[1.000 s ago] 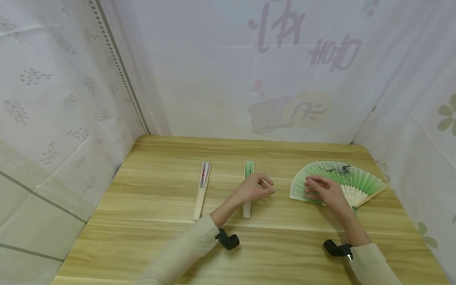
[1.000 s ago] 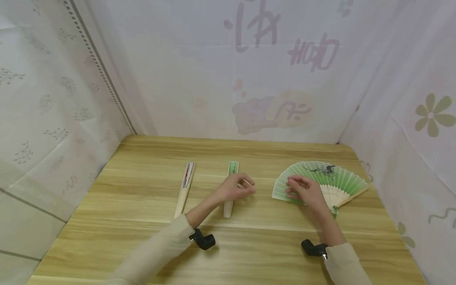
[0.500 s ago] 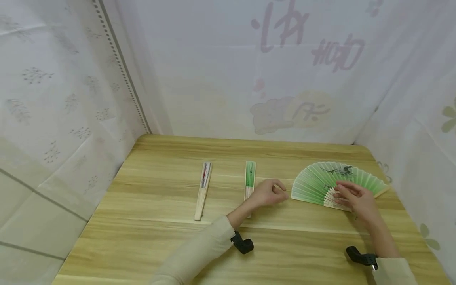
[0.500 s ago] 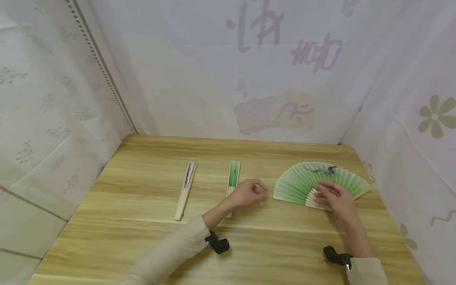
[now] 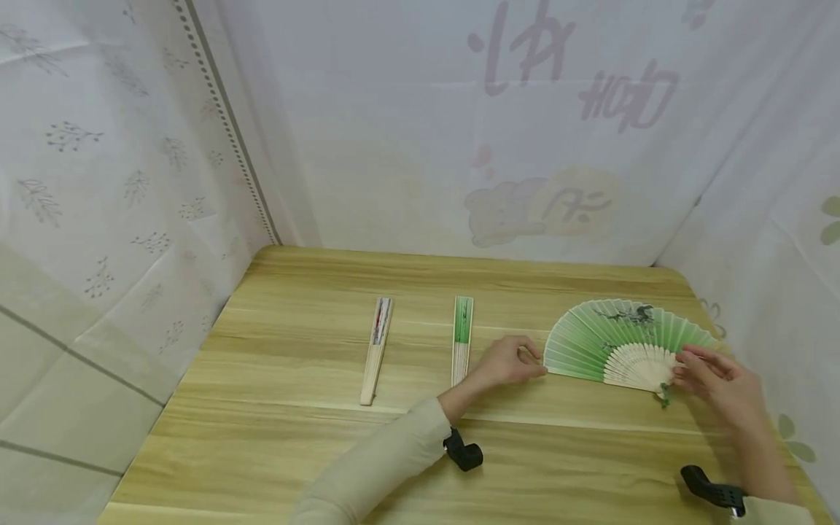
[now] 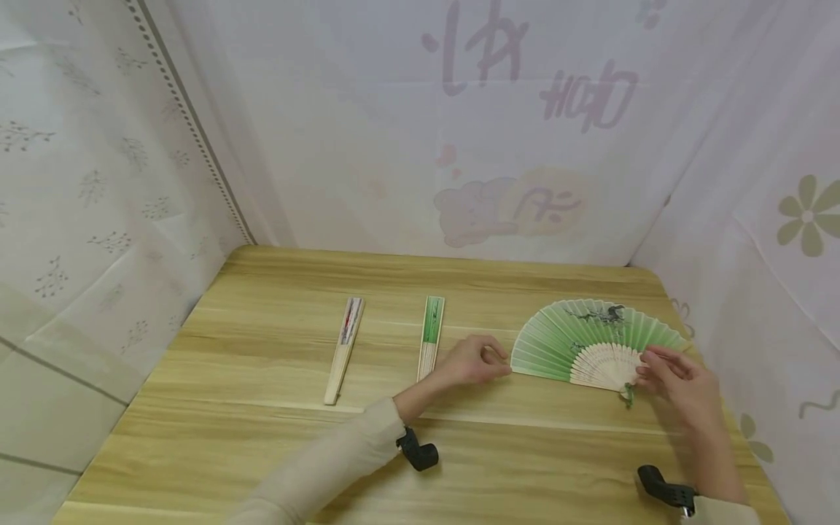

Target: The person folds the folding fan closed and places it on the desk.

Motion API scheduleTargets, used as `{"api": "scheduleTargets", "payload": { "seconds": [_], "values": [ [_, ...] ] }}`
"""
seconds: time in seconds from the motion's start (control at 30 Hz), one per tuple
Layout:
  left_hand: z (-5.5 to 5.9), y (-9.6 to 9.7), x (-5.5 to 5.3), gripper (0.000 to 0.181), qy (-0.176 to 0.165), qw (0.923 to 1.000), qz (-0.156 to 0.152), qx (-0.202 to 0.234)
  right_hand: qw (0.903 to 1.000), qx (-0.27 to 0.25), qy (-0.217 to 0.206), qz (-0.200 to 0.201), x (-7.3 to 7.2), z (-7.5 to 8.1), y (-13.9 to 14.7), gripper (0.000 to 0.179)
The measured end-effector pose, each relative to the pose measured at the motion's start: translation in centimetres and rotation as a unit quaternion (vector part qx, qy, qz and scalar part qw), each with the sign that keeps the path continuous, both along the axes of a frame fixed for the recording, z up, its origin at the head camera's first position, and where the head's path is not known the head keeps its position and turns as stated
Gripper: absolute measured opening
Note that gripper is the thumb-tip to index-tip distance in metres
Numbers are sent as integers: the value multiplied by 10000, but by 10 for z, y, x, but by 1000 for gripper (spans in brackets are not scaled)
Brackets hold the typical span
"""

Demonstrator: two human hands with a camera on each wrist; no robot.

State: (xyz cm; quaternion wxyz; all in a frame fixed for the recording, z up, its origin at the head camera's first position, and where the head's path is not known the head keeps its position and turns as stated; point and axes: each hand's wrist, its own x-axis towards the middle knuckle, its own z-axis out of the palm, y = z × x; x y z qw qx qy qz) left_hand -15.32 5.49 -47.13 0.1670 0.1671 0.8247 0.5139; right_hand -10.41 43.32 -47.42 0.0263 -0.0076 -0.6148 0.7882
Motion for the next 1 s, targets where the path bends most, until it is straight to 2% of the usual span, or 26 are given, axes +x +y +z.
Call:
{"api": "scheduleTargets", "payload": {
  "seconds": [0.23, 0.4, 0.53, 0.73, 0.87, 1.0],
  "values": [
    [-3, 9, 0, 18, 62, 9989, 250, -387, 9992, -37, -397, -78, 8, -3, 18, 23],
    [-7, 14, -1, 18, 94, 9973, 450, -581, 9949, -406, -864, -317, 12, -6, 22, 20],
    [-9, 19, -1, 19, 238, 9944, 645, -809, 9921, -592, -1034, -400, 14, -5, 23, 20],
    [-12, 27, 0, 22, 536, 9827, 1054, -1424, 9879, -427, -1402, -508, 11, -4, 17, 21],
    [-13, 30, 0, 22, 565, 9780, 1239, -1581, 9816, -201, -1765, -707, 7, -5, 12, 17],
    [-16, 32, -1, 24, 601, 9746, 1323, -1706, 9727, 145, -2052, -1072, 2, -7, 9, 17]
  ]
}}
